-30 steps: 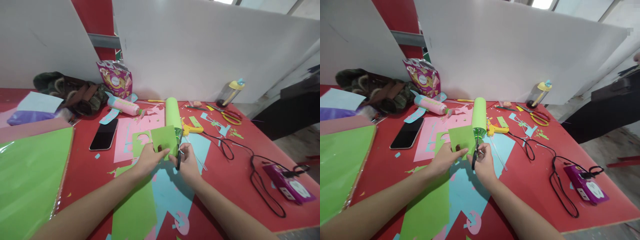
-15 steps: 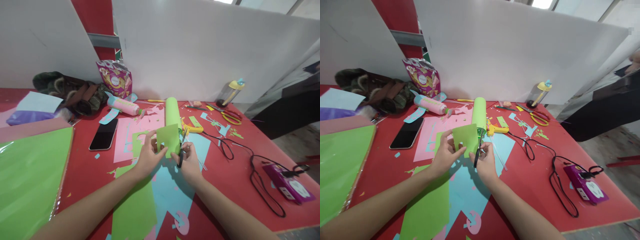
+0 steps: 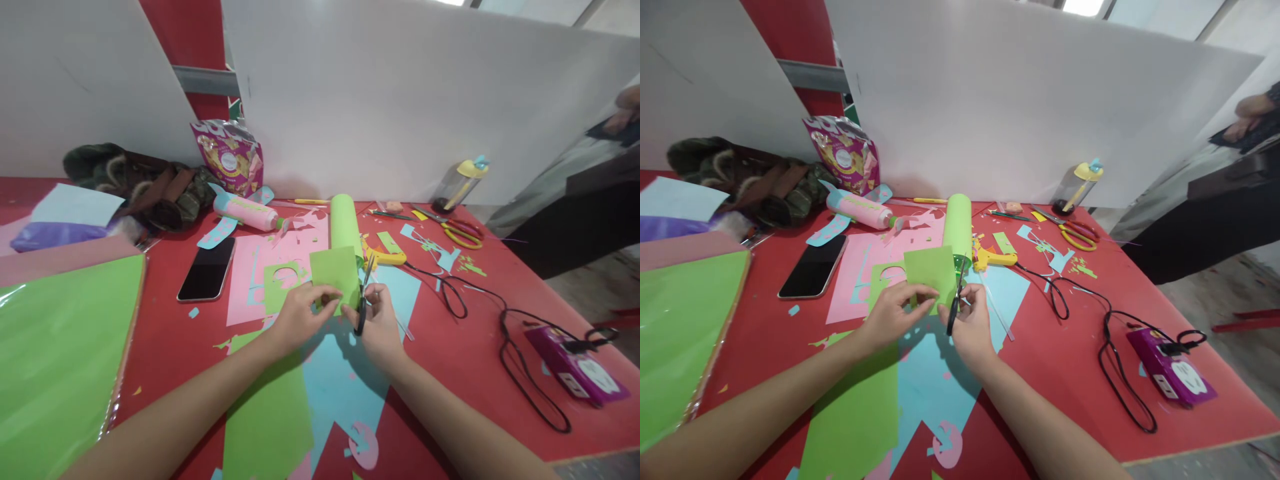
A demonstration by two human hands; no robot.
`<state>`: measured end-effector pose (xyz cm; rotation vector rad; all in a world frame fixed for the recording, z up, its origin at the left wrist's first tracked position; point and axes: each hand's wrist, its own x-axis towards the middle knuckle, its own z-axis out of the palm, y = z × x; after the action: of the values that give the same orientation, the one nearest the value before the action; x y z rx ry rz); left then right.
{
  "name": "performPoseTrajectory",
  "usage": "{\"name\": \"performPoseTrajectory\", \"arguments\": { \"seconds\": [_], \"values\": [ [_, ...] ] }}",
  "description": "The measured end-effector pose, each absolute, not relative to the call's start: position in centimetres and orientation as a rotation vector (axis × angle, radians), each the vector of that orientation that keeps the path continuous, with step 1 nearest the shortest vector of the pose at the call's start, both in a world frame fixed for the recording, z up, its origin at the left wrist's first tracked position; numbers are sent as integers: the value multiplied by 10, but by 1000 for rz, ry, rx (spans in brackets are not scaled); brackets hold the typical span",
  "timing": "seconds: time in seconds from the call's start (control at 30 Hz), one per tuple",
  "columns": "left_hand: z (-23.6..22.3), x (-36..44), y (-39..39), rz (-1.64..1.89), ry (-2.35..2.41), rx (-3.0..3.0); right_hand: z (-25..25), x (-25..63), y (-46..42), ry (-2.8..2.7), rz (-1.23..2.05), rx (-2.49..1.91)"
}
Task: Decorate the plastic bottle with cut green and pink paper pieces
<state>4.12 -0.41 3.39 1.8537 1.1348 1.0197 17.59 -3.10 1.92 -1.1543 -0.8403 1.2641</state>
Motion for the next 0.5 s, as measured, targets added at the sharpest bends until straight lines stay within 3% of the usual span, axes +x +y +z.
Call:
{"name": "performPoseTrajectory", "arguments": {
  "seconds": [0.5],
  "values": [
    [43, 23, 11, 1093, 1370, 1642, 20, 173, -34, -924, 1407, -1152]
  ]
}}
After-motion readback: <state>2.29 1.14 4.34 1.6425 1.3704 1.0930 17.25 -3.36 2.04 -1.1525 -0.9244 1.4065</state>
